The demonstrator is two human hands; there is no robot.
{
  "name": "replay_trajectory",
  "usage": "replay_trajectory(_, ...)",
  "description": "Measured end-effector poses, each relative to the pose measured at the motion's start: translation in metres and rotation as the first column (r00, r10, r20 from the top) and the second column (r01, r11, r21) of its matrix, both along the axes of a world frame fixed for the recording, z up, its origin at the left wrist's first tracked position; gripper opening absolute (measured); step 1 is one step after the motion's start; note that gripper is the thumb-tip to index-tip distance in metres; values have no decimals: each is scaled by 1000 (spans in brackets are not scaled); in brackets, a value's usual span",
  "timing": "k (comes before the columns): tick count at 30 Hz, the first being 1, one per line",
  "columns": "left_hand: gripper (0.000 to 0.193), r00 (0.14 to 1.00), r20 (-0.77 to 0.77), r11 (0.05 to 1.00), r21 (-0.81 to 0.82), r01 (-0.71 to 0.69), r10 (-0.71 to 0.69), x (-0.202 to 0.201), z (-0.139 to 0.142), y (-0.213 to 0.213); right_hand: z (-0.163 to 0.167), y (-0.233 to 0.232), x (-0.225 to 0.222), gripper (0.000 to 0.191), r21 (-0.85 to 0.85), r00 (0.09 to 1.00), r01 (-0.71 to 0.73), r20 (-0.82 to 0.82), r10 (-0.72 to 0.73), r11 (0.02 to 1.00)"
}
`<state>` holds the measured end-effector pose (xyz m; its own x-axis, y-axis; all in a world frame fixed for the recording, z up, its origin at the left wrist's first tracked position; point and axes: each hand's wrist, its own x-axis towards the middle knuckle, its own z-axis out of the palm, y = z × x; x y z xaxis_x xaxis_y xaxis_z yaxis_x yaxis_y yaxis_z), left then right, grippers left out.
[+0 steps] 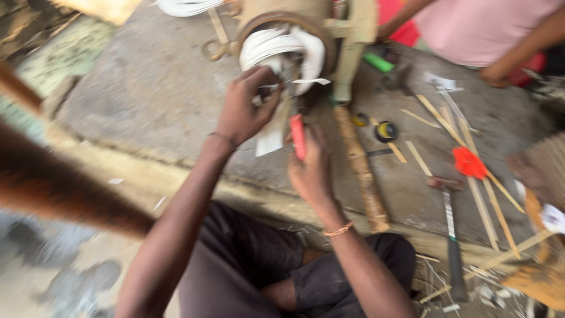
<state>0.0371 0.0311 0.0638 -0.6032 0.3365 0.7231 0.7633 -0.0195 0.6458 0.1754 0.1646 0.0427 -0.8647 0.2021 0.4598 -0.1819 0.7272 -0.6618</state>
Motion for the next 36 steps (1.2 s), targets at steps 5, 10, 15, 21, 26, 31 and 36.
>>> replay_trajectory(5, 10, 1000, -17, 994, -107, -17, 15, 7, 6, 5, -10, 7, 5, 26, -14, 998, 46, -34, -46, 999)
replay_trajectory(10, 10, 998, -26, 975, -217, -54, 50, 13, 15, 7, -14, 14, 11, 24, -71, 998, 54, 33, -52, 996)
replay_trajectory(15, 10, 1000, -19, 966, -258, -26, 22, 11, 17, 7, -26, 8, 9, 19, -188, 994, -79, -88, 64, 979)
replay_trajectory(21, 12, 1000, -4, 971, -240, -17, 16, 7, 12, 1, -26, 14, 17, 32, -973, 931, -170, -106, 350, 155)
replay_trajectory(26, 13, 998, -18, 994, -94, -63, 62, -1, 10, -3, -13, 33, 61, 41, -987, 910, -118, -63, 409, 112)
replay_trajectory(31, 13, 987, -58, 987, -54, -150, 147, -4, 5, -8, -22, 48, 118, 47, -771, 891, 255, 422, 168, 583)
replay_trajectory(36, 11, 992, -32, 992, -34, -123, 122, -4, 4, -3, -34, 63, 144, 52, -669, 878, 237, 457, 139, 704)
